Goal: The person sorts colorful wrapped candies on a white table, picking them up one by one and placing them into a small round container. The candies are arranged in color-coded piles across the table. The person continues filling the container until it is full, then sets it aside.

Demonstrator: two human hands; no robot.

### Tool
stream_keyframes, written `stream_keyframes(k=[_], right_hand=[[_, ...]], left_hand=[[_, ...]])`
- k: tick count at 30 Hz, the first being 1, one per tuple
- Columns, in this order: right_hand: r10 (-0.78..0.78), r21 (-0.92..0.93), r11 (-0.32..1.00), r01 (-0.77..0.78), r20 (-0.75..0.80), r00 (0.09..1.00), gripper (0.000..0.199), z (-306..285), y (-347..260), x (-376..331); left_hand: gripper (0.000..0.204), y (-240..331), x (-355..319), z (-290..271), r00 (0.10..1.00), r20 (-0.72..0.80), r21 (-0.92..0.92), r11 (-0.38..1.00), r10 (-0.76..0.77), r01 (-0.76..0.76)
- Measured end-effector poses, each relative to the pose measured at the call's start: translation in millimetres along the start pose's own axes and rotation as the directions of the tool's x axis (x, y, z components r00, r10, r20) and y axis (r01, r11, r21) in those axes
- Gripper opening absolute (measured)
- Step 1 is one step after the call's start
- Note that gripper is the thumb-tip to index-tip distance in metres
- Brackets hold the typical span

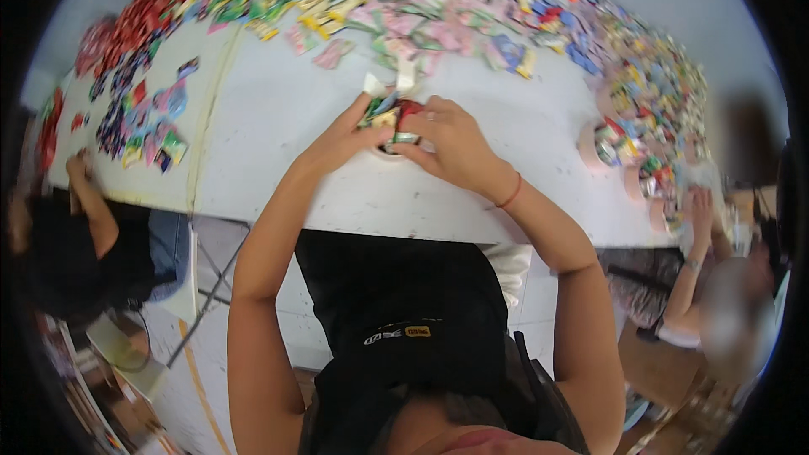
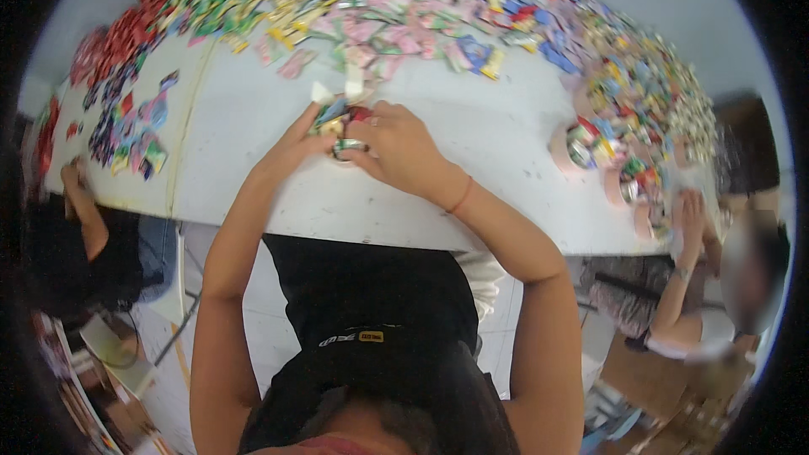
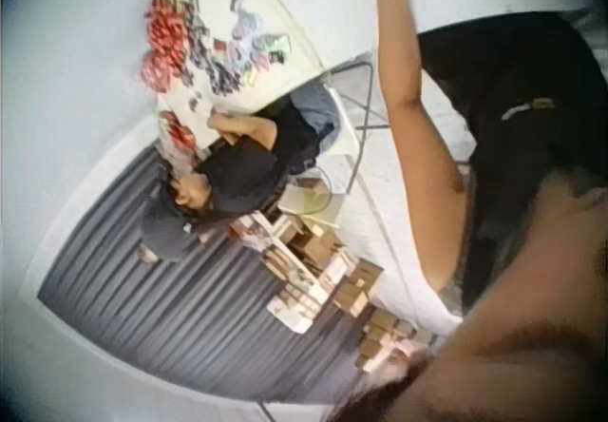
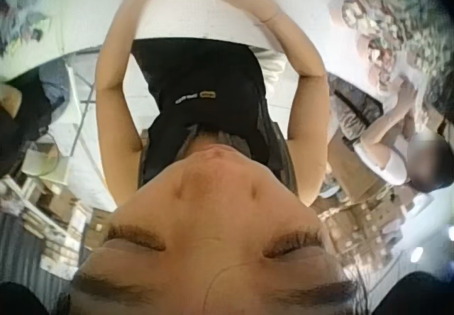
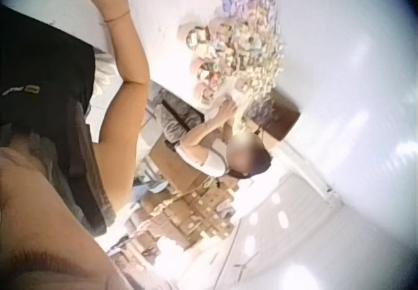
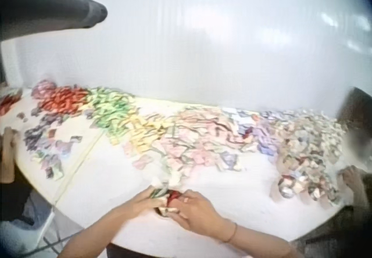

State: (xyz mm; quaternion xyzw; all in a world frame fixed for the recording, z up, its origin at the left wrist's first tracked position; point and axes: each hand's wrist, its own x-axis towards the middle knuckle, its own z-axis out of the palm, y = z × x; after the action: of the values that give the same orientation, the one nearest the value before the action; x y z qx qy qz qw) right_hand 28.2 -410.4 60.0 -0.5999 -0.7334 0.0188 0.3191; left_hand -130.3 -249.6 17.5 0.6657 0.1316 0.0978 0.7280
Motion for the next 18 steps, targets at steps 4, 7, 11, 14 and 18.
stream_keyframes(k=[4, 7, 11, 14, 18], right_hand=[[0.022, -0.028, 0.999, -0.025, -0.096, 0.995, 0.029, 15, 10, -13], [0.134, 0.200, 0.972, -0.126, -0.025, 0.991, 0.043, -1, 3, -30], [0.228, 0.251, 0.951, -0.180, -0.178, 0.957, 0.053, -14, -20, -87], [0.361, 0.203, 0.926, -0.318, -0.233, 0.903, 0.055, -29, -42, -134], [0.452, 0.042, 0.869, -0.494, -0.475, 0.755, 0.056, -52, -51, -203]], left_hand=[[0.067, 7, -1, 26, 0.998, 0.018, 0.080, 0.994, 0.066, -0.067], [0.066, 2, 0, 26, 0.999, -0.038, 0.101, 0.995, 0.017, -0.013], [0.070, -5, -1, 67, 0.999, 0.036, 0.112, 0.993, 0.023, -0.027], [0.085, -3, -4, 126, 0.996, 0.092, 0.089, 0.996, -0.019, 0.011], [0.092, -1, 0, 160, 0.914, 0.065, 0.306, 0.864, 0.400, -0.400]])
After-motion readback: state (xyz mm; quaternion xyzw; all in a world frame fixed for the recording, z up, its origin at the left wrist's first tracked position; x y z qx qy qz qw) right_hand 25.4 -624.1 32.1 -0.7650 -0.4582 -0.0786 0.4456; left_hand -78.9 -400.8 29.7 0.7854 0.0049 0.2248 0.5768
